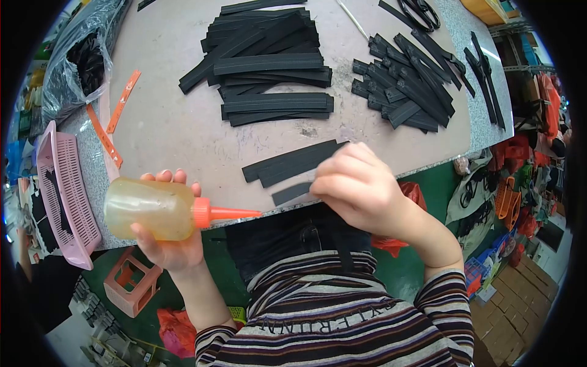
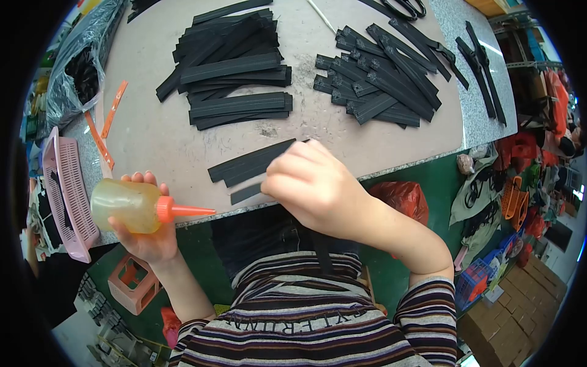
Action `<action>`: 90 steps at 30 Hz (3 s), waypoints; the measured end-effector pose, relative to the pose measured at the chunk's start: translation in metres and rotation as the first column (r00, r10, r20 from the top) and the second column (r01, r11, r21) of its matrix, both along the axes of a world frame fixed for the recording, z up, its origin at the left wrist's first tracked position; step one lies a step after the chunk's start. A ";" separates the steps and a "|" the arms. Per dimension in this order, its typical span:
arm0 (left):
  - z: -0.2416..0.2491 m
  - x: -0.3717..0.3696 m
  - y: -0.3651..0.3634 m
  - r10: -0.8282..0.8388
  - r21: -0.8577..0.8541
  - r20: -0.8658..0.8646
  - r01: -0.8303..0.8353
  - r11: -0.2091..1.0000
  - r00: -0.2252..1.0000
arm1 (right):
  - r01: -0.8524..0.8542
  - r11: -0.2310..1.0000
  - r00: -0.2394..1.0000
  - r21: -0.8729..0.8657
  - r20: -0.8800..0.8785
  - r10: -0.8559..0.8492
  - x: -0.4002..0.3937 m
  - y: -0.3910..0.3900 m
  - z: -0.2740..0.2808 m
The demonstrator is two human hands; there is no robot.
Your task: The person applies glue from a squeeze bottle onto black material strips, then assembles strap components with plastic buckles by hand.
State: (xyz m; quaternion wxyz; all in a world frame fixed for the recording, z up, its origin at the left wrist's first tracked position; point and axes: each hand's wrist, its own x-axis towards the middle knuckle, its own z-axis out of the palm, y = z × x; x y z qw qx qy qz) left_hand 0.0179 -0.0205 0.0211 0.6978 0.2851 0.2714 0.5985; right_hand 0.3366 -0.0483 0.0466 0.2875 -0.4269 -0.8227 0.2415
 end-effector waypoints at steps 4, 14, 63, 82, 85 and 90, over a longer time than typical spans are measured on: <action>0.001 -0.001 0.001 0.044 0.009 -0.043 -0.044 0.999 0.998 | -0.059 0.952 0.975 0.302 0.224 -0.011 0.000 -0.014 -0.008; 0.011 0.048 0.001 0.006 0.106 -0.518 0.057 0.993 0.856 | 0.037 0.939 0.960 0.341 0.250 -0.128 -0.020 -0.032 -0.022; 0.003 0.003 0.015 0.175 0.055 -0.185 -0.168 0.984 0.967 | 0.180 0.945 0.974 0.272 0.083 -0.210 0.002 -0.013 -0.003; 0.004 0.034 0.015 0.097 0.143 -0.520 -0.025 0.989 0.849 | 0.043 0.936 0.978 0.349 0.178 -0.112 -0.026 0.000 -0.021; -0.002 0.028 0.009 0.057 0.107 -0.500 -0.004 0.994 0.864 | 0.051 0.951 0.985 0.304 0.139 -0.097 -0.024 0.001 -0.019; -0.006 -0.012 0.018 -0.010 0.066 0.024 0.008 0.998 1.000 | 0.228 0.974 0.973 0.002 -0.013 -0.228 0.001 0.002 -0.005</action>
